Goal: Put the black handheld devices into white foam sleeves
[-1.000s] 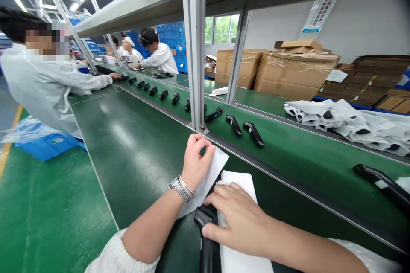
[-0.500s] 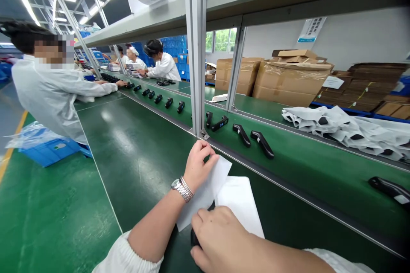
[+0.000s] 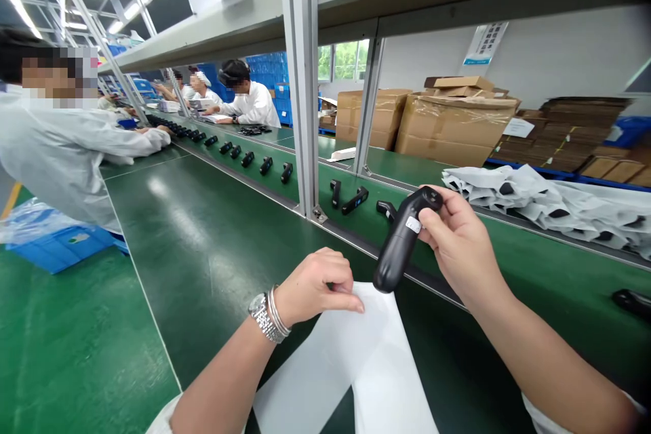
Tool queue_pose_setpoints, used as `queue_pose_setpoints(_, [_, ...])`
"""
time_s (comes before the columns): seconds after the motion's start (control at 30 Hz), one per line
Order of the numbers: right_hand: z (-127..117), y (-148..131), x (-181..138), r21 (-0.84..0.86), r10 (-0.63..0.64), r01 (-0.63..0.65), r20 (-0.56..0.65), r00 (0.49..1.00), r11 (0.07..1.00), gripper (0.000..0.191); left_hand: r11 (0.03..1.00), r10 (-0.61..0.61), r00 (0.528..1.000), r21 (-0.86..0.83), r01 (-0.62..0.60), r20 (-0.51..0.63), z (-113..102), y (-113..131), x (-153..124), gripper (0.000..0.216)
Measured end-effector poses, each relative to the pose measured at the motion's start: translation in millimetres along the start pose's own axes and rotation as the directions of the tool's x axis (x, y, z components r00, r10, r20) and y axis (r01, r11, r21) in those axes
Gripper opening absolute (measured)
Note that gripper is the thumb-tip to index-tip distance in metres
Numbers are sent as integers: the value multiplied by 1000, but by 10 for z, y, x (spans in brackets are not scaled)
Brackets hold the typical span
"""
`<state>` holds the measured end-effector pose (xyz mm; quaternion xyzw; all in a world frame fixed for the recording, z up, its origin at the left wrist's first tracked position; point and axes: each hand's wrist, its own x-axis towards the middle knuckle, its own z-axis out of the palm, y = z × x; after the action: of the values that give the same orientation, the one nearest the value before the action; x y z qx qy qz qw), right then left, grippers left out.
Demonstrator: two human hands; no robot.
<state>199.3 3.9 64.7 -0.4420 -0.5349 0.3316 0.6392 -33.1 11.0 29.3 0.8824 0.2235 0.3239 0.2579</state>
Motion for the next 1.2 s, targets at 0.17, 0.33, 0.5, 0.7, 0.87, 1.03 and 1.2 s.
queue_pose_setpoints(0.17, [130, 63, -66, -40, 4, -3, 38, 999, 999, 33, 1000, 22, 1000, 14, -22, 17, 6, 52, 34, 44])
queue_pose_setpoints(0.33, [209, 122, -142, -46, 54, -46, 180, 982, 998, 30, 999, 53, 998, 13, -53, -32, -1, 78, 45, 40])
queue_pose_setpoints(0.5, [307, 211, -296, -89, 25, -2, 261, 965, 996, 31, 999, 34, 990, -26, -38, -134, 28, 113, 36, 34])
queue_pose_setpoints(0.7, [506, 226, -515, -33, 171, -175, 458, 873, 984, 24, 993, -115, 888, -63, 97, -445, 75, 182, 43, 24])
queue_pose_setpoints(0.87, [536, 211, -607, 180, 343, -584, 660, 669, 792, 31, 930, -366, 804, -212, 300, -469, 35, 190, 47, 26])
queue_pose_setpoints(1.03, [546, 131, -725, 233, 405, -736, 711, 575, 636, 33, 811, -558, 779, -389, 437, -288, 7, 186, 66, 33])
queue_pose_setpoints(1.2, [356, -91, -613, 261, 354, -596, 602, 716, 760, 33, 838, -536, 791, -306, 453, -296, 96, 203, 45, 34])
